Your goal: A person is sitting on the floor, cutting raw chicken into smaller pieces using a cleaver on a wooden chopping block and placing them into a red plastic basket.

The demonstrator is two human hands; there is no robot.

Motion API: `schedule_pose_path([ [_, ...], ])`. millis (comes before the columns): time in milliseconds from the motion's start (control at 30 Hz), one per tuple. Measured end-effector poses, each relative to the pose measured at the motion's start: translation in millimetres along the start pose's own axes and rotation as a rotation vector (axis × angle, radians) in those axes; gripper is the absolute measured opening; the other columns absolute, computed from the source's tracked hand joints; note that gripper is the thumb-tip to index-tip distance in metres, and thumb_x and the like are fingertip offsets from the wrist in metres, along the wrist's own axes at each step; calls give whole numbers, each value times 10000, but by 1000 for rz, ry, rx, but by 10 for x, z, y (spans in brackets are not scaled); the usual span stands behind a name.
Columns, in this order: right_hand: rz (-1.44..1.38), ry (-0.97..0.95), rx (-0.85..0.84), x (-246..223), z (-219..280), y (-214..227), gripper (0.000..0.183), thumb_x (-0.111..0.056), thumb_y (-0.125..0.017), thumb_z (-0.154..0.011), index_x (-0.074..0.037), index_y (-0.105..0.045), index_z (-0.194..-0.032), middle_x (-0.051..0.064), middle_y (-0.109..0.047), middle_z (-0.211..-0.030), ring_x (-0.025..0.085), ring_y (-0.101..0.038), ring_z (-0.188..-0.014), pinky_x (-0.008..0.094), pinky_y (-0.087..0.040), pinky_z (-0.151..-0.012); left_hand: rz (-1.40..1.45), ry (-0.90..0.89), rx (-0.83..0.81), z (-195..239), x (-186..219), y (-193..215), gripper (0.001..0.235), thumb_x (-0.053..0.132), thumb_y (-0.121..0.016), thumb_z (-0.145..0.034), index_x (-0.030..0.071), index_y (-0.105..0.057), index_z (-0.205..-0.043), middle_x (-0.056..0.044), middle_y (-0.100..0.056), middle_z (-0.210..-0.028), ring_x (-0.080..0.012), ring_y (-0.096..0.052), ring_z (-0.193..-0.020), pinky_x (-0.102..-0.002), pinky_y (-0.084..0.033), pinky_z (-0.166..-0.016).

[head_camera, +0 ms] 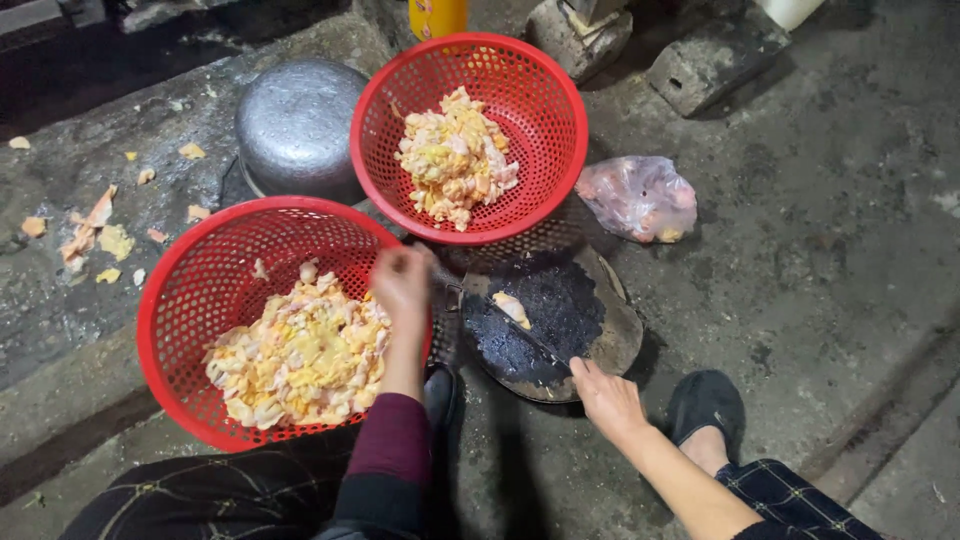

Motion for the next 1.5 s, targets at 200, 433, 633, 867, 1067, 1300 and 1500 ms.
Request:
schedule_pose_path([
  [200, 89, 50, -37, 171, -7, 331, 130, -312, -425, -994, -231, -485, -1076, 53, -673, -952, 354, -745, -735, 513, -605, -712, 1106, 186, 368, -1255, 197, 1433, 587, 21, -464, -939, 92, -335, -1507, -254, -256, -1589, -421, -673, -1262, -490, -658, -1041],
  [433, 392, 151, 7, 625, -7, 1469, 152, -290, -421, -993, -283, -502, -1121, -13, -725, -1007, 269, -774, -790, 451, -627, -723, 1285, 126, 193, -246, 302, 294, 93, 202, -432, -1059, 203, -525, -1067, 22, -546, -974, -109, -598, -707, -202, -541, -588],
  [633, 501, 217, -66, 752, -113, 1741, 209, -229, -419, -986, -269, -515, -1167, -67, -733, -962, 212, -769, -777, 388, -627, -706, 31, -147, -453, 1110, -149, -871, 253, 49, -751, -702, 200, -673, -889, -22, -636, -891, -283, -659, -912, -401, -533, -854],
  [867, -27, 27, -226, 914, -217, 1172, 297, -425, -476, -1007, -202, -583, -1172, -2, -742, -1162, 262, -756, -977, 440, -627, -798, -210, -464, -794, 1429, 131, -838, 129, 147, -722, -803, 141, -658, -915, -42, -579, -940, -292, -604, -1017, -387, -553, -847],
  [1067, -197, 122, -197, 768, -186, 634, 165, -269, -522, -993, -148, -539, -1103, 54, -722, -1053, 224, -722, -757, 384, -647, -657, -246, -532, -758, 1733, 253, -678, 121, 170, -748, -819, 113, -675, -896, -36, -610, -964, -275, -600, -951, -359, -546, -791],
  [1300, -112, 216, -95, 528, 55, 512, 165, -212, -513, -918, -164, -439, -1057, 15, -558, -916, 233, -695, -759, 459, -551, -591, -190, -563, -684, 1730, 678, -544, 184, 83, -722, -794, 51, -687, -973, -93, -639, -1050, -305, -562, -945, -396, -496, -844],
  [1500, -111, 251, -183, 447, -61, 148, 225, -124, -494, -910, -105, -387, -1107, 79, -521, -949, 290, -706, -670, 496, -559, -512, -256, -532, -687, 1796, 552, -628, 182, 68, -685, -823, 49, -665, -1003, -83, -625, -1028, -308, -572, -1009, -381, -524, -848],
])
Point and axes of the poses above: each hand's wrist, its own z-axis away from the middle knuckle, its own y-axis out of the back of the hand, x = y × z, the point moved 8 cm from there along -z, towards the middle knuckle
